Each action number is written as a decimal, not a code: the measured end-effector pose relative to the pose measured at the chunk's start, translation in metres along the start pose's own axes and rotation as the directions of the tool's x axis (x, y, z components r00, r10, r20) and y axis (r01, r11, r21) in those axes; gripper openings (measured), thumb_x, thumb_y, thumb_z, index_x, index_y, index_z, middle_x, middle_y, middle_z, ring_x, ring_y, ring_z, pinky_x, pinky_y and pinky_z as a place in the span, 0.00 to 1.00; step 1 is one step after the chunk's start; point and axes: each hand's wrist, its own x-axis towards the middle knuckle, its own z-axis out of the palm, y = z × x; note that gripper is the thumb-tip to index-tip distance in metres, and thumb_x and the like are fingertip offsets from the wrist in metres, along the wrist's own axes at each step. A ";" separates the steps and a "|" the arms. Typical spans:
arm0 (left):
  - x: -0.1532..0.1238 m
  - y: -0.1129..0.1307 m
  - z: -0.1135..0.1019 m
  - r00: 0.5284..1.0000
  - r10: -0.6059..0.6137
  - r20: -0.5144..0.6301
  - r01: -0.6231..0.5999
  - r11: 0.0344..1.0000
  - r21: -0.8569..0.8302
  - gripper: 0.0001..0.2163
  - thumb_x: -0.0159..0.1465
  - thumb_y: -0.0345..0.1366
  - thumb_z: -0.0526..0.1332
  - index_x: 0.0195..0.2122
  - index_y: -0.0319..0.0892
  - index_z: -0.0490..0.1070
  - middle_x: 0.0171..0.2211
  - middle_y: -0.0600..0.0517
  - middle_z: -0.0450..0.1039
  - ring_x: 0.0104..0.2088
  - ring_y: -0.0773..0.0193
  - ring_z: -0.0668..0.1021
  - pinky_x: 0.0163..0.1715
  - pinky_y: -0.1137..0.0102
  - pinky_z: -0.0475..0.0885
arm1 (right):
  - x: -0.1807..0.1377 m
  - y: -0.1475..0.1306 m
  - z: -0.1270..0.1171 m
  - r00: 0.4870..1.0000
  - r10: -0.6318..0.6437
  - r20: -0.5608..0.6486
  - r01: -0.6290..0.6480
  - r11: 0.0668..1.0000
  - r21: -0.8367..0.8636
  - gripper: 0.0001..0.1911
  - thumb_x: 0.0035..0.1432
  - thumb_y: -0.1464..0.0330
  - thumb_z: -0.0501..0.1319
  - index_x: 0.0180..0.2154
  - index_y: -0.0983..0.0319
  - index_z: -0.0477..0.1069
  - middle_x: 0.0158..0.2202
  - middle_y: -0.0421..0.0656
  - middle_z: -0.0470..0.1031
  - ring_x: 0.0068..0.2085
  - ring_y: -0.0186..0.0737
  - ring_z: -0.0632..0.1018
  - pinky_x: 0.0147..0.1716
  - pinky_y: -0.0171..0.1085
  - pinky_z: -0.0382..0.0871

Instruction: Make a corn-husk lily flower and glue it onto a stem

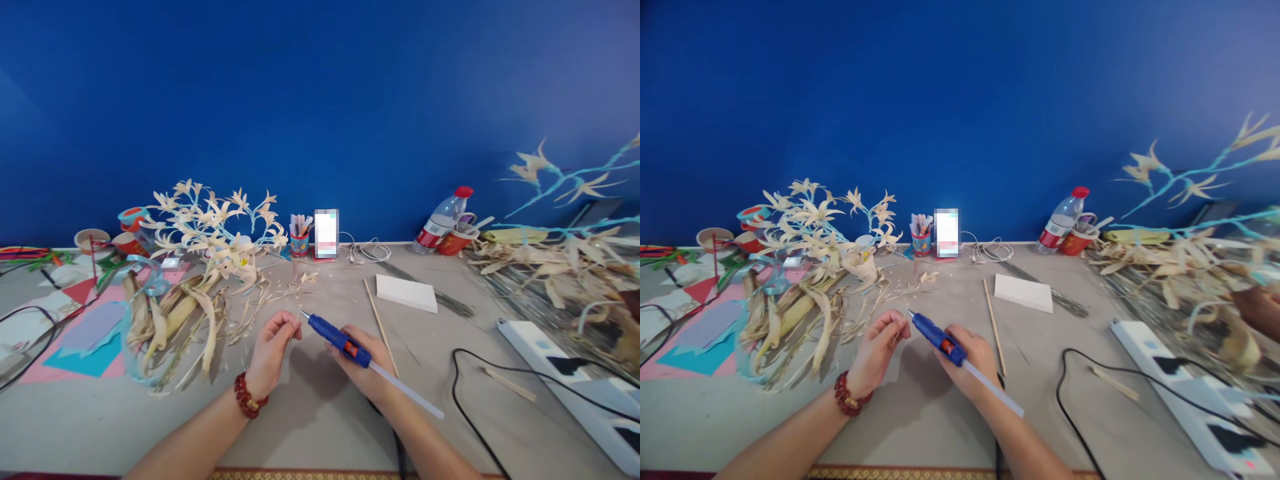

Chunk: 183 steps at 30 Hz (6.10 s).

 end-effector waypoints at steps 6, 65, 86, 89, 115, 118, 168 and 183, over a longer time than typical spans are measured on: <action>-0.002 0.001 0.001 0.999 -0.022 0.027 0.024 0.999 -0.044 0.06 0.58 0.35 0.62 0.25 0.41 0.69 0.22 0.55 0.67 0.27 0.67 0.68 0.32 0.72 0.62 | 0.000 0.002 0.001 1.000 -0.001 -0.001 0.001 1.000 -0.017 0.07 0.55 0.62 0.60 0.30 0.59 0.68 0.25 0.40 0.72 0.26 0.37 0.73 0.25 0.31 0.63; 0.002 -0.009 -0.004 0.989 0.137 -0.064 -0.138 0.990 -0.024 0.09 0.58 0.39 0.64 0.26 0.41 0.68 0.23 0.55 0.67 0.27 0.68 0.68 0.32 0.73 0.63 | 0.179 0.044 0.024 0.952 -0.045 0.302 0.176 0.890 -0.420 0.13 0.53 0.74 0.59 0.40 0.62 0.76 0.43 0.47 0.77 0.42 0.42 0.75 0.39 0.32 0.64; -0.007 0.016 0.004 0.983 0.121 0.139 -0.111 0.991 -0.079 0.04 0.57 0.35 0.65 0.29 0.41 0.73 0.42 0.49 0.72 0.34 0.66 0.73 0.38 0.68 0.68 | 0.039 -0.018 -0.011 0.916 -0.010 0.402 -0.308 0.625 0.717 0.16 0.55 0.63 0.64 0.44 0.62 0.67 0.28 0.40 0.77 0.30 0.35 0.76 0.33 0.35 0.70; -0.009 0.016 0.004 0.982 0.079 0.170 -0.070 0.996 -0.057 0.05 0.58 0.37 0.64 0.29 0.40 0.72 0.32 0.51 0.72 0.30 0.66 0.73 0.38 0.68 0.68 | 0.036 -0.018 -0.004 0.915 -0.019 0.402 -0.299 0.636 0.712 0.16 0.55 0.64 0.64 0.44 0.61 0.66 0.27 0.39 0.77 0.30 0.35 0.76 0.32 0.34 0.70; -0.014 0.013 0.011 0.928 -0.219 0.300 0.305 0.911 -0.277 0.06 0.53 0.35 0.68 0.26 0.41 0.72 0.28 0.52 0.70 0.30 0.66 0.73 0.35 0.69 0.70 | 0.032 -0.025 -0.008 0.985 -0.153 0.080 0.090 0.850 0.519 0.06 0.57 0.64 0.62 0.31 0.59 0.75 0.31 0.43 0.75 0.34 0.40 0.75 0.37 0.38 0.69; -0.015 0.013 0.011 0.941 -0.186 0.282 0.256 0.937 -0.237 0.05 0.54 0.35 0.67 0.26 0.41 0.72 0.30 0.51 0.71 0.31 0.65 0.73 0.34 0.69 0.69 | 0.031 -0.019 -0.003 0.987 0.069 0.144 -0.151 0.701 0.697 0.08 0.54 0.62 0.65 0.30 0.61 0.72 0.29 0.40 0.74 0.31 0.37 0.74 0.32 0.35 0.68; -0.020 0.007 0.011 0.961 0.226 0.160 -0.257 0.944 0.208 0.05 0.61 0.35 0.61 0.30 0.40 0.72 0.33 0.51 0.71 0.36 0.64 0.73 0.39 0.70 0.68 | 0.014 -0.022 0.016 0.997 0.054 0.053 -0.072 0.882 0.465 0.04 0.58 0.67 0.59 0.34 0.61 0.68 0.30 0.41 0.72 0.29 0.35 0.73 0.29 0.32 0.69; -0.020 0.002 0.008 0.918 0.348 0.189 -0.396 0.825 0.403 0.04 0.63 0.33 0.58 0.32 0.41 0.71 0.35 0.49 0.73 0.38 0.62 0.75 0.41 0.68 0.69 | 0.011 -0.022 0.017 0.965 -0.229 -0.125 0.236 0.971 0.041 0.04 0.59 0.71 0.57 0.35 0.60 0.70 0.30 0.42 0.78 0.30 0.37 0.78 0.32 0.33 0.69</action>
